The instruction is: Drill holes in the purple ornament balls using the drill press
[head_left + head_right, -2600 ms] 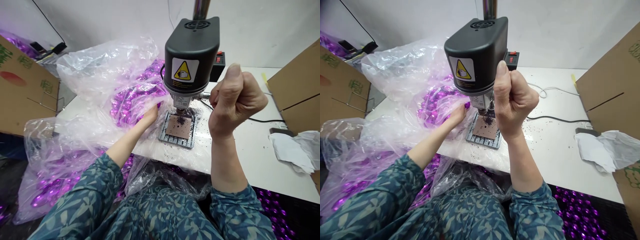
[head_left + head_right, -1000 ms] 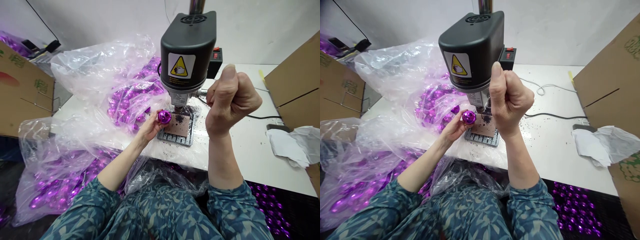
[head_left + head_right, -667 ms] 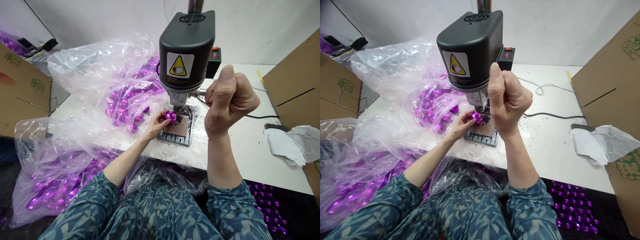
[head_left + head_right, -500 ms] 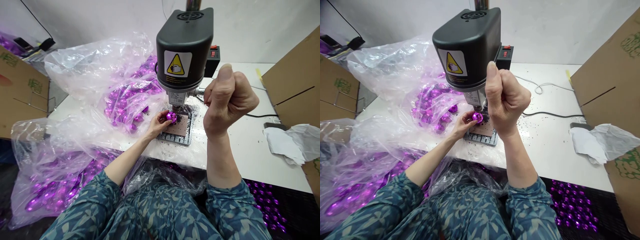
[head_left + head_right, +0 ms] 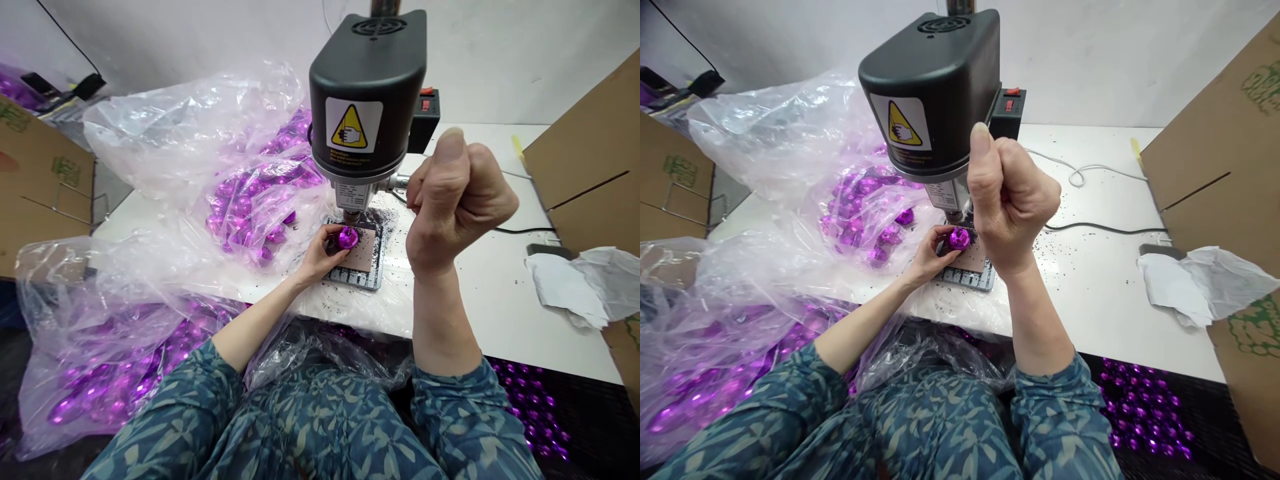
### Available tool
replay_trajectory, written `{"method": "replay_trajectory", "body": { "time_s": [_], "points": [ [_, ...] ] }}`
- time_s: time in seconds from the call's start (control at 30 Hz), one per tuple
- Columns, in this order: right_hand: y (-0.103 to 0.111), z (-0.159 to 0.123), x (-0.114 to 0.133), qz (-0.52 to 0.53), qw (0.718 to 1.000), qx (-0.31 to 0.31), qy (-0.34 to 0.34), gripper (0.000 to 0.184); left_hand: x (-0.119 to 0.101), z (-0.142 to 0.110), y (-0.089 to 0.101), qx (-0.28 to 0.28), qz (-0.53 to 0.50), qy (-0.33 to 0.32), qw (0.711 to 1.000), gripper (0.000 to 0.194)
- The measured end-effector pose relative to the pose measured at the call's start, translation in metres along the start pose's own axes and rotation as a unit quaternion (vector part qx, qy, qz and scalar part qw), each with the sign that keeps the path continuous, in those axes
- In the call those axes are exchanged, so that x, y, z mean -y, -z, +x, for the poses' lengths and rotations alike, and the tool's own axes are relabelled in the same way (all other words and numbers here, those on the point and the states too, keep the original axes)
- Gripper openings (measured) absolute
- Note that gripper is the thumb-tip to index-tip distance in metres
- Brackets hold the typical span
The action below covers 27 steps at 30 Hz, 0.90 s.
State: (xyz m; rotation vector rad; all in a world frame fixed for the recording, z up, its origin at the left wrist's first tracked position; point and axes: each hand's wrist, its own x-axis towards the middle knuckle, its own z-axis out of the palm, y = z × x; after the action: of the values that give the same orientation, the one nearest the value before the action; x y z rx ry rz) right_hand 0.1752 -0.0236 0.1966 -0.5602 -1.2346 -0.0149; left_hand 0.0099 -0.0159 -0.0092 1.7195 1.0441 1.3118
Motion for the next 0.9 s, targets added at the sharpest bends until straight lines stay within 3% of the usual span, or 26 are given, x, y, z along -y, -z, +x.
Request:
{"method": "replay_trajectory", "body": {
  "time_s": [0.13,0.33,0.47,0.73,0.9],
  "points": [
    [0.0,0.0,0.0,0.028,1.0,0.004,-0.001,0.062,-0.001,-0.002,-0.005,0.003,0.01,-0.046,0.999,0.053],
    [0.0,-0.001,-0.001,0.041,0.999,-0.004,0.005,0.061,0.006,-0.005,-0.018,-0.026,-0.072,0.022,0.997,0.063],
    [0.002,-0.005,-0.002,0.014,1.0,0.001,-0.002,0.062,0.009,-0.006,-0.021,-0.044,-0.073,0.028,0.996,0.064],
    [0.009,-0.019,-0.006,-0.006,0.999,0.012,0.049,0.059,0.009,-0.008,-0.02,-0.047,-0.062,0.029,0.997,0.06],
    [0.008,-0.025,-0.013,0.048,0.993,-0.006,0.107,0.053,0.008,-0.008,-0.02,-0.047,-0.064,0.035,0.996,0.062]
  ]
}}
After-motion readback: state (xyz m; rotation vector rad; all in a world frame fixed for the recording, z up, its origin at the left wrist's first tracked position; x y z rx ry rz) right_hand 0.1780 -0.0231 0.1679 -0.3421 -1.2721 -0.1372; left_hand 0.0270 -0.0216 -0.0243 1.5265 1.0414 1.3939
